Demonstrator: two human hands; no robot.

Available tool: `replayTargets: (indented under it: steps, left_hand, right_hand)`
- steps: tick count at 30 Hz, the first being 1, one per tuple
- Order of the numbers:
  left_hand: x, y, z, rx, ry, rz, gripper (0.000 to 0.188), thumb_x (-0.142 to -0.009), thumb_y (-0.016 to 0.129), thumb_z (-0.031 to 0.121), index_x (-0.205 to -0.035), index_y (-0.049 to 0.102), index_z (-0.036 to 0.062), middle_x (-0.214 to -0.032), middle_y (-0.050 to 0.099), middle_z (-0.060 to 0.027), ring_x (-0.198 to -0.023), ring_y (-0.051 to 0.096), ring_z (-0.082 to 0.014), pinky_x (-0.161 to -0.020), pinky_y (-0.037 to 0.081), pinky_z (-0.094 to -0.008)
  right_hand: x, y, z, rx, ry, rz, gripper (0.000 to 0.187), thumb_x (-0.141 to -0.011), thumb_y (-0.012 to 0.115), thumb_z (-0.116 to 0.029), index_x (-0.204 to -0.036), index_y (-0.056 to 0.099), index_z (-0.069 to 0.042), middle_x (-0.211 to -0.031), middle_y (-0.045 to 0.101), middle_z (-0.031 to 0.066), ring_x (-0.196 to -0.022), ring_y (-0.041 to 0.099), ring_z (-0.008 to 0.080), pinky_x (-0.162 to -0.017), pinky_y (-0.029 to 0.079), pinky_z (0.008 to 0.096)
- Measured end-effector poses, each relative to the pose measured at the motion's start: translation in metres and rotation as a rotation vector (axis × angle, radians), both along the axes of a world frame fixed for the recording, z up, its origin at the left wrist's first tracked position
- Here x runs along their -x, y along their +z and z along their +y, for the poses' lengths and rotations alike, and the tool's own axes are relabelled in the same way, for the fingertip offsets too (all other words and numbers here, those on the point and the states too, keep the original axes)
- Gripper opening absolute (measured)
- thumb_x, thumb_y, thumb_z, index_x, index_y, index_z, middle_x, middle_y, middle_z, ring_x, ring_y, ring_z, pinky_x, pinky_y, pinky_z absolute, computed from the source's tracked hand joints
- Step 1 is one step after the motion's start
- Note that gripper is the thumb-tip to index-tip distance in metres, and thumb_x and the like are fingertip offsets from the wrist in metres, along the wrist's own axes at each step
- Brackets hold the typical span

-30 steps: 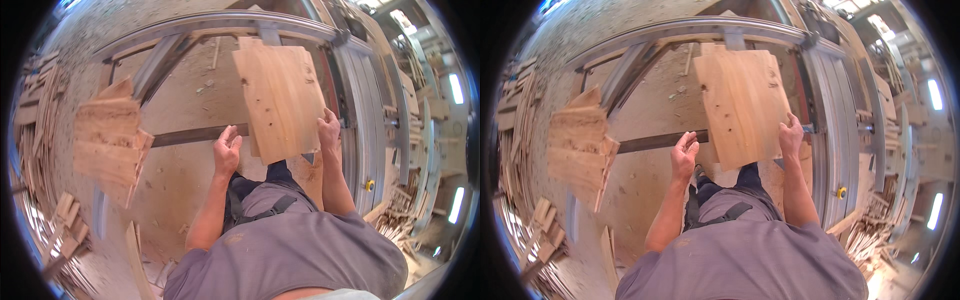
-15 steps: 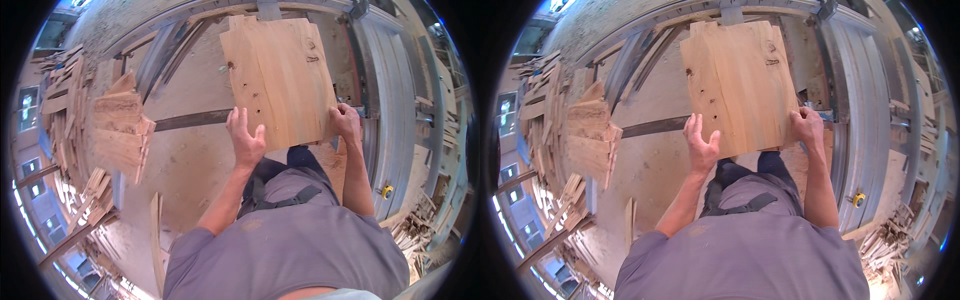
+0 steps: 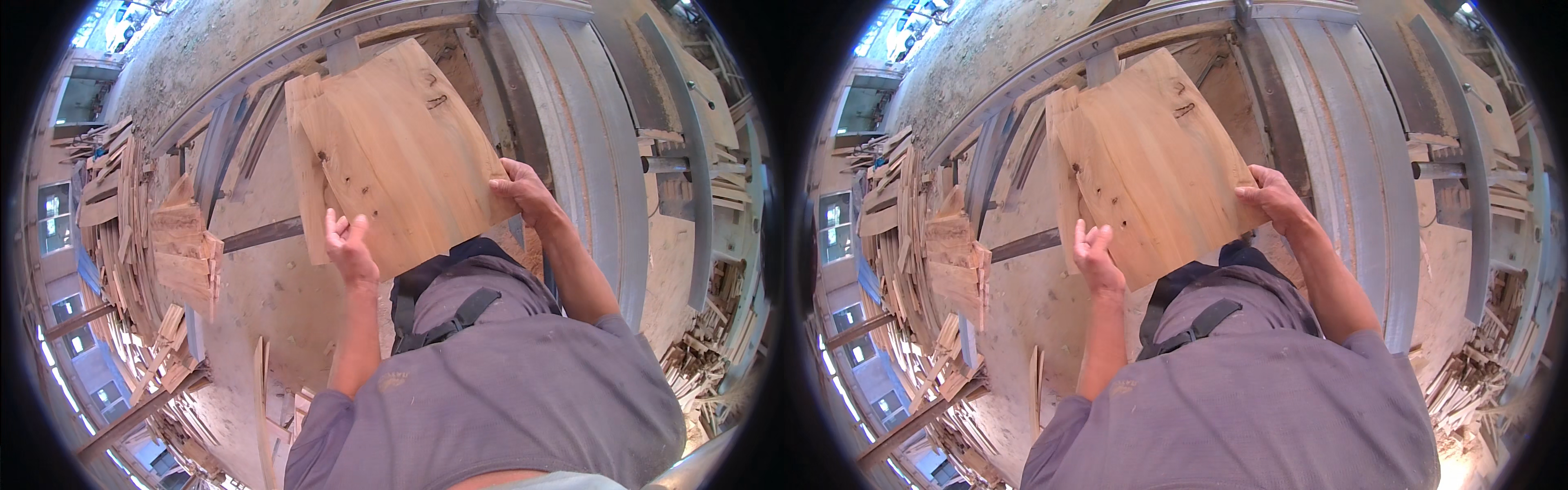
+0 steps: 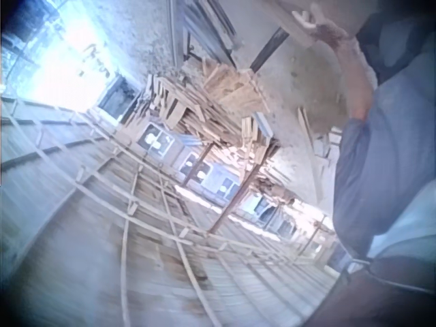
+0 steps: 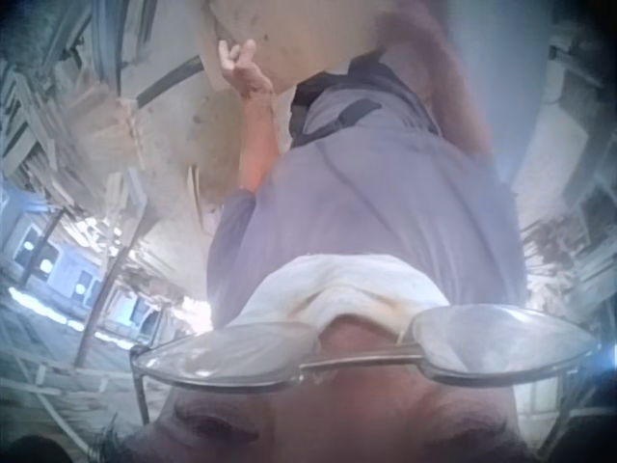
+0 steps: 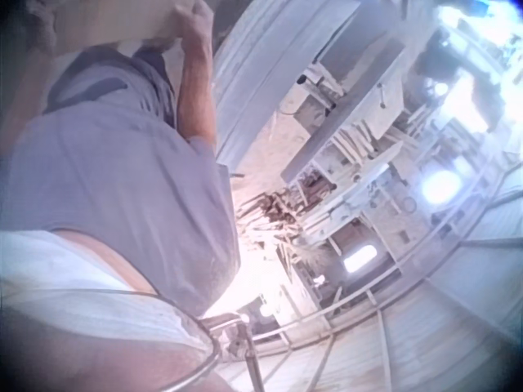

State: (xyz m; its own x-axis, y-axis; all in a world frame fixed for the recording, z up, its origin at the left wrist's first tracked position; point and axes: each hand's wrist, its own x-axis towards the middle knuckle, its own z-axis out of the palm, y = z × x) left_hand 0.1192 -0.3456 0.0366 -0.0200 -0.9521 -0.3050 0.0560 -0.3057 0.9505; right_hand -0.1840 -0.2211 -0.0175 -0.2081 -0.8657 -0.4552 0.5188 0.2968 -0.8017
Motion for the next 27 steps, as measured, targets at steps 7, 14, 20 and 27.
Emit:
replayTargets:
  steps: [7,14,20,27]
  left_hand:
    - [0.051,0.008,-0.001,-0.139,0.068,0.319,0.089,-0.086,0.063,0.0,-0.16,0.013,-0.008,-0.133,0.058,-0.0218,-0.116,0.063,-0.0281,-0.102,0.05,-0.0414]
    - [0.134,0.041,0.002,-0.189,-0.346,0.481,0.05,-0.095,0.061,0.007,-0.142,0.051,-0.0063,-0.129,0.065,-0.0156,-0.121,0.062,-0.0233,-0.105,0.05,-0.04]
    - [0.203,0.058,-0.038,-0.25,-0.615,0.752,0.037,-0.106,0.051,0.03,-0.129,0.061,0.0033,-0.123,0.068,-0.0108,-0.112,0.063,-0.0223,-0.103,0.048,-0.0373]
    - [0.241,0.024,-0.11,0.152,-0.981,0.97,0.066,-0.104,0.045,0.058,-0.138,0.053,0.0023,-0.139,0.057,-0.0226,-0.123,0.058,-0.0373,-0.108,0.044,-0.0533]
  right_hand:
    - [0.044,0.021,0.037,0.139,-0.027,0.164,0.04,-0.086,0.076,-0.019,-0.117,0.065,0.003,-0.109,0.071,0.0071,-0.098,0.067,0.0141,-0.086,0.054,0.0301]
    - [0.122,0.089,0.087,0.214,-0.193,0.288,0.046,-0.084,0.076,-0.019,-0.122,0.065,0.003,-0.111,0.07,0.0047,-0.099,0.064,0.012,-0.087,0.05,0.0256]
    - [0.163,0.134,0.124,0.298,-0.318,0.595,0.029,-0.087,0.073,-0.003,-0.115,0.068,0.001,-0.101,0.069,-0.0015,-0.091,0.058,0.006,-0.082,0.046,0.0218]
    - [0.14,0.17,0.15,0.233,-0.347,1.642,0.023,-0.082,0.065,0.01,-0.101,0.069,-0.002,-0.101,0.075,0.0089,-0.1,0.07,0.0195,-0.093,0.053,0.0343]
